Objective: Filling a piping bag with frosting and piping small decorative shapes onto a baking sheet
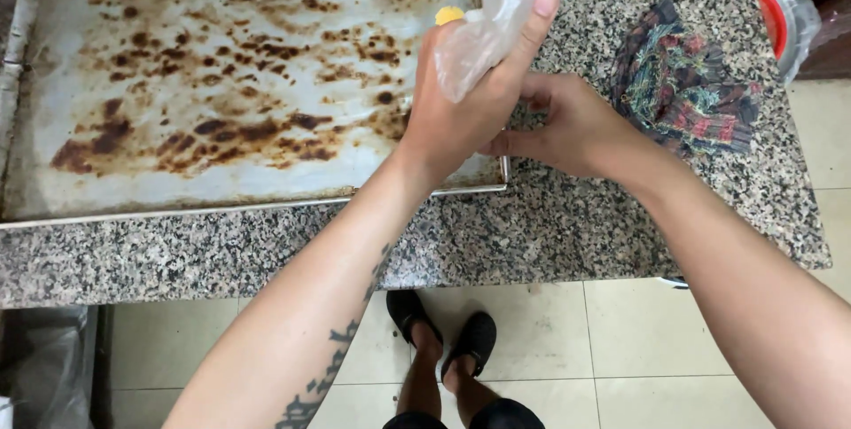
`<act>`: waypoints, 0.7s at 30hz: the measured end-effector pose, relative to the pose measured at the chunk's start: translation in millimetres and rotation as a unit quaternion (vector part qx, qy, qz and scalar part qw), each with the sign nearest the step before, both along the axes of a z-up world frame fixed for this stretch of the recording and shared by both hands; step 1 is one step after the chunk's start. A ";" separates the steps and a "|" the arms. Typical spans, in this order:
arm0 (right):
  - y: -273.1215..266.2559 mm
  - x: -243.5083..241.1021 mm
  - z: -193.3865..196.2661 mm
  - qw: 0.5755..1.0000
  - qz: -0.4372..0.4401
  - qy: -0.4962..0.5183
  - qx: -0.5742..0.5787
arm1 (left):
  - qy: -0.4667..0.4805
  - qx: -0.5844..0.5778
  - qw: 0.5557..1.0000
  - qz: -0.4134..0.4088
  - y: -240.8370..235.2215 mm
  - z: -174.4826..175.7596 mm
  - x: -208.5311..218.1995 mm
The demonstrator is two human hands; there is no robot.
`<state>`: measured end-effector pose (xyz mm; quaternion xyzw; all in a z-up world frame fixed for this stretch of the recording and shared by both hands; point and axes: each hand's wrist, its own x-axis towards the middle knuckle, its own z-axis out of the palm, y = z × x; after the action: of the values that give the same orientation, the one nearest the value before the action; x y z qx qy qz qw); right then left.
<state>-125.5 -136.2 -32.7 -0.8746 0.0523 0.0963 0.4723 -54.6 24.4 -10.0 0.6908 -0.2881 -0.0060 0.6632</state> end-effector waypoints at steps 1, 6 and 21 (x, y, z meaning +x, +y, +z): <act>-0.6 0.3 -2.8 1.000 -0.010 0.009 -0.001 | -0.021 0.003 1.000 -0.008 -1.0 -3.5 1.4; -0.4 5.3 -10.8 0.997 -0.038 0.052 -0.034 | -0.034 0.010 0.999 -0.002 -5.1 -15.7 6.8; 11.1 4.2 15.8 0.992 -0.058 0.094 -0.052 | -0.061 0.039 0.997 0.019 -11.8 -12.8 11.6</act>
<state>-121.3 -125.1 -16.9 -0.8805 0.1526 0.1476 0.4239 -43.0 12.6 -22.9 0.7207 -0.3142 0.0378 0.6168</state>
